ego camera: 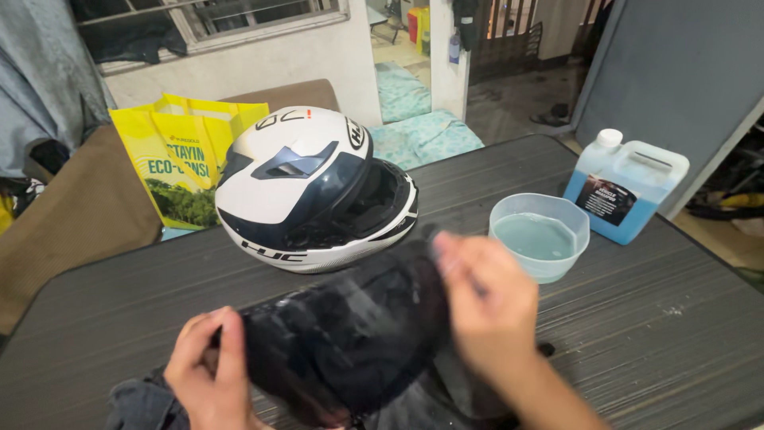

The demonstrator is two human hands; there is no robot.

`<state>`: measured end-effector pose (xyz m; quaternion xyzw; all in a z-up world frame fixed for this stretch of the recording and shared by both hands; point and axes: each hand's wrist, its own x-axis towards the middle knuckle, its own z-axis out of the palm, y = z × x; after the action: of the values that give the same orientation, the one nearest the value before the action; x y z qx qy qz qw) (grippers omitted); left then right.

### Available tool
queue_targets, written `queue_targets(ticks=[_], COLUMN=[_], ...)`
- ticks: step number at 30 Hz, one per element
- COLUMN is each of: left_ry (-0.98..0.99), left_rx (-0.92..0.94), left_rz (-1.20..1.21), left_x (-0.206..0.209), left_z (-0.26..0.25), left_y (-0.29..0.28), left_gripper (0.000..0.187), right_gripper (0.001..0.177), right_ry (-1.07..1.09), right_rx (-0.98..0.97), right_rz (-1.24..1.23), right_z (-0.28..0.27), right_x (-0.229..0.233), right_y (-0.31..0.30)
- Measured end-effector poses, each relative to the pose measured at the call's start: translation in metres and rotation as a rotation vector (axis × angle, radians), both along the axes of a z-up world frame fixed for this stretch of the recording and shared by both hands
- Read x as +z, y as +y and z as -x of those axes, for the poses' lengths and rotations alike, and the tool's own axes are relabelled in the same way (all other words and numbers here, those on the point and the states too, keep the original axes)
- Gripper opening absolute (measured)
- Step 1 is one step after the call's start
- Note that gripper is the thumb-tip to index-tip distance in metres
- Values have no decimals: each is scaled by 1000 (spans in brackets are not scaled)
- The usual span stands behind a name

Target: The person cleans a motorcycle helmet visor using a grey microfiber cloth and a yellow cloth. They wipe the visor thoroughly on both sides, handling the visor with both hands while it rests on a table next to a white helmet and a container of cleaning solution.

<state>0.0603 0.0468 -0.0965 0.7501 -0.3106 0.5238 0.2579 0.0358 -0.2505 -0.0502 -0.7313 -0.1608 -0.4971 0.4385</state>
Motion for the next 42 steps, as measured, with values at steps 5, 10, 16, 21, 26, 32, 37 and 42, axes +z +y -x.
queue_targets(ticks=[5,10,16,21,26,32,37,42], left_ry=[380,408,332,130,206,300,283,342], left_rx=[-84,-42,-130,31,-8,-67,-124,-206], left_rz=[744,789,740,152,83,88,51,1], left_x=[-29,-43,-45,-21,12,33,38,55], left_z=[-15,-17,-9,21,35,46,52,54], left_y=[12,16,24,5,-22,-45,-45,-60], left_gripper=[11,14,29,78,128,135,138,132], right_gripper=[16,21,24,40,39,41,44,43], right_ry=[10,128,202,569,720,927,591,712], right_rx=[-59,-147,-64,792,1329,1055,1224,1143], right_rz=[19,-126,-269,-1317,-1409,-1690,-1177,-1147], right_z=[12,5,18,14,7,23,19,16], right_x=[-11,-15,-11,-12,-30,-54,-45,-42], right_y=[1,-10,-12,-19,-18,18,-9,18])
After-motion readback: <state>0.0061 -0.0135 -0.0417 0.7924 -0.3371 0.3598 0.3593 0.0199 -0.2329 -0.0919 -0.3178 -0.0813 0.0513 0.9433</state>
